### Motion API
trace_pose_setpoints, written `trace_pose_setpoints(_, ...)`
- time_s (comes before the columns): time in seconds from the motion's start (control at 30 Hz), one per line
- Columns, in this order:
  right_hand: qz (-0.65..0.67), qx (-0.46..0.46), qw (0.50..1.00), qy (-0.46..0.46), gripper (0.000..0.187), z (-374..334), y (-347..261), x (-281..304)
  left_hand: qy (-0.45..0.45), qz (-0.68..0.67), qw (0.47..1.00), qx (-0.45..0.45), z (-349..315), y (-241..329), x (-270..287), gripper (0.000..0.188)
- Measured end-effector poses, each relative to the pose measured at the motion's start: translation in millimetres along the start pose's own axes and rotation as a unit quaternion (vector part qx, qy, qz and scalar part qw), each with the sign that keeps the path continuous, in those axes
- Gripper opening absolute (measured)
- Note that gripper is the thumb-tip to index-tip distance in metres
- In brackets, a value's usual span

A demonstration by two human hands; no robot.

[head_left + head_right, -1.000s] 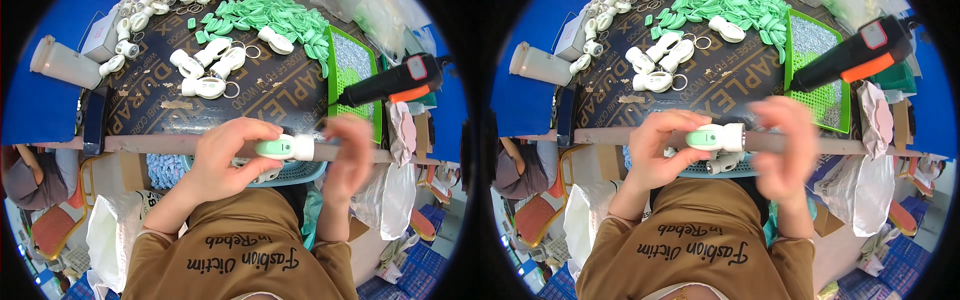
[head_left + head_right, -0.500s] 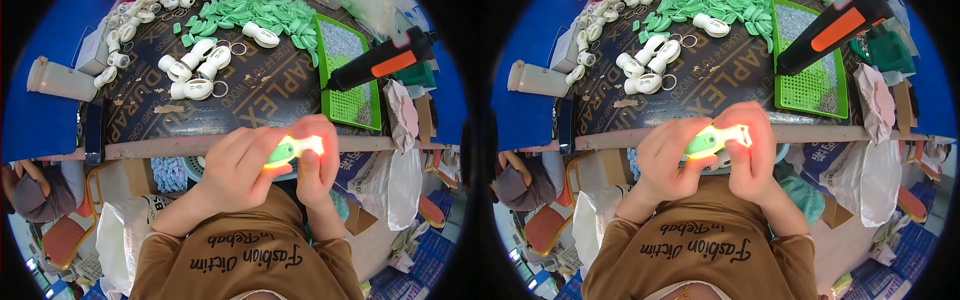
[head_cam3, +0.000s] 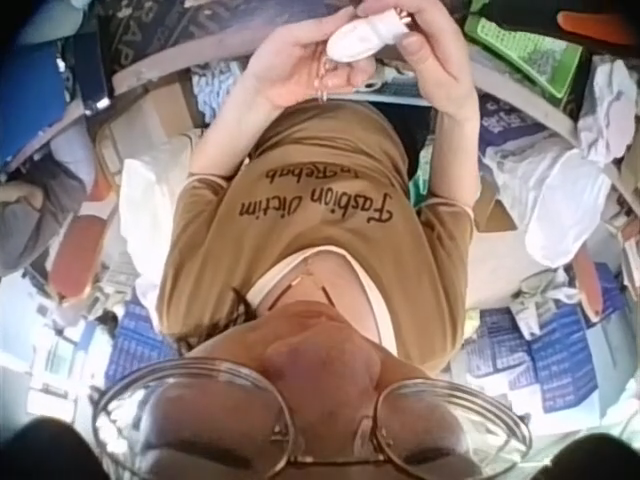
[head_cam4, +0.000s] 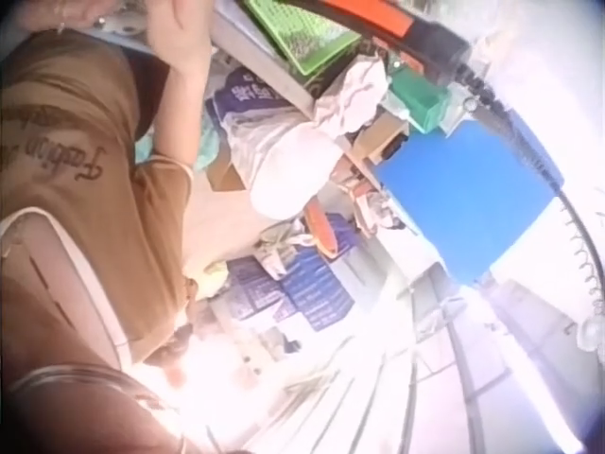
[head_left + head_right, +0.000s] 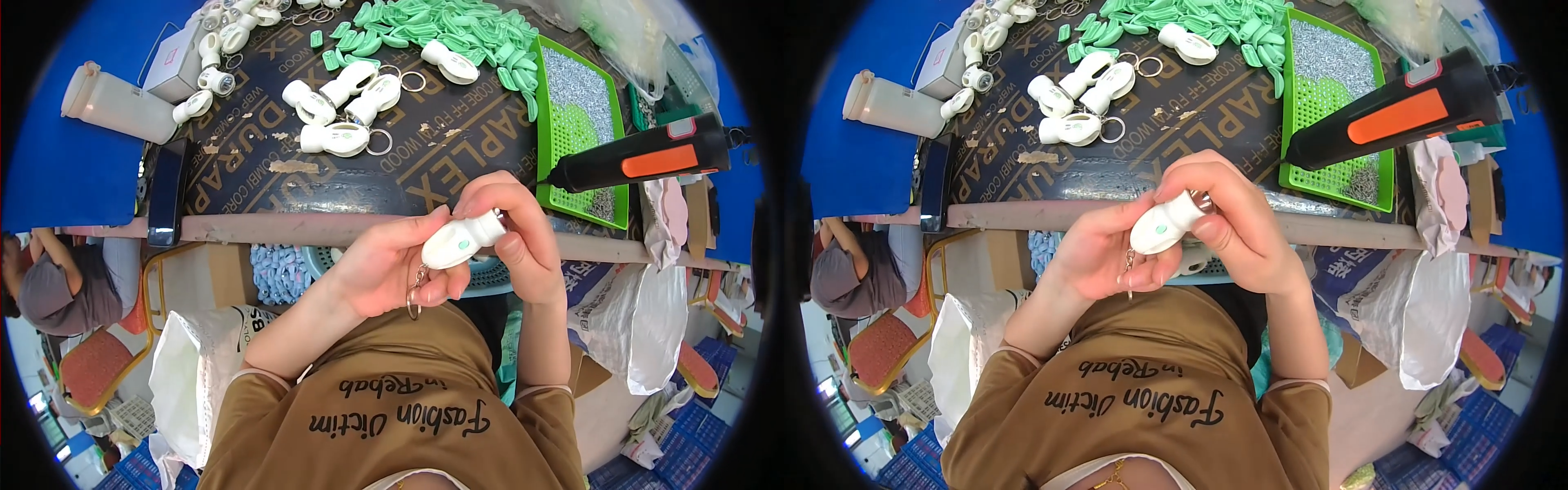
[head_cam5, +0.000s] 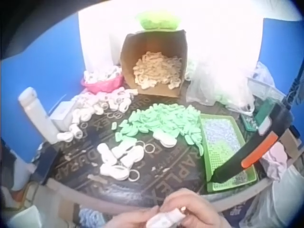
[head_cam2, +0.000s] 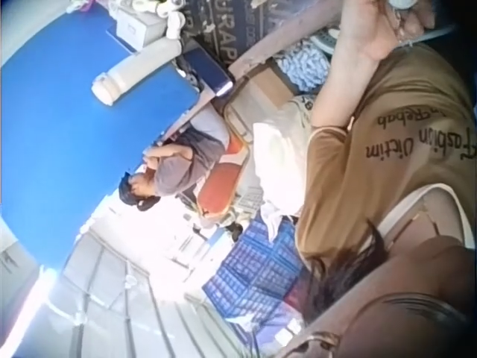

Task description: Assembling small plastic flashlights by inserting internal components and using a glue gun to secure parts.

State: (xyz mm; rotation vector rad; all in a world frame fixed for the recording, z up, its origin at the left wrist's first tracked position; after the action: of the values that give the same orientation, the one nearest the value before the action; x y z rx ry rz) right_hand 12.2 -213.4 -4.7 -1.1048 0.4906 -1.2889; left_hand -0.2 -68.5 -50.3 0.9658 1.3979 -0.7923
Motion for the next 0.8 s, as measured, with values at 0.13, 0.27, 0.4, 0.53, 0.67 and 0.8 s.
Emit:
trace_pose_setpoints(0.13, 0.046, -0.068, 0.995, 0.053, 0.033, -7, 2, -8, 0.026, 0.053, 0.998, -0.018, 1, 0, -8, 0.045)
trace_pose_setpoints(0.27, 0.042, -0.079, 0.993, 0.071, 0.033, -10, -5, -8, 0.035, 0.132, 0.990, -0.033, -3, 1, -21, 0.046)
trace_pose_setpoints(0.4, -0.001, -0.025, 0.999, 0.048, 0.033, -9, -6, -5, 0.070, 0.248, 0.965, -0.047, -3, 1, -25, 0.041)
trace_pose_setpoints(0.53, 0.001, -0.033, 0.999, 0.022, 0.043, -11, -8, -8, 0.088, 0.323, 0.940, -0.063, -6, 1, -29, 0.036)
trace_pose_setpoints(0.67, 0.191, -0.091, 0.977, 0.009, 0.065, -11, -17, -15, 0.058, 0.320, 0.940, -0.099, -7, -3, -29, 0.033)
trace_pose_setpoints(0.8, 0.144, -0.036, 0.989, 0.009, 0.067, -9, -18, -14, 0.071, 0.361, 0.923, -0.110, -8, -4, -31, 0.032)
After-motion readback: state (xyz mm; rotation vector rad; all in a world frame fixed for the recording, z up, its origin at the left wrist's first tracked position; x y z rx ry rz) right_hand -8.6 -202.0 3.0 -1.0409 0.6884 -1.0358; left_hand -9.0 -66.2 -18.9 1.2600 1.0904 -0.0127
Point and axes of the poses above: each hand's wrist, its own z-axis towards the middle knuckle, its own x-axis out of the back of the hand, y = z × x, the point moved 4 cm from there along z, towards the middle knuckle, and after that the axes turned 8 degrees about -z, right-handed, at the moved point
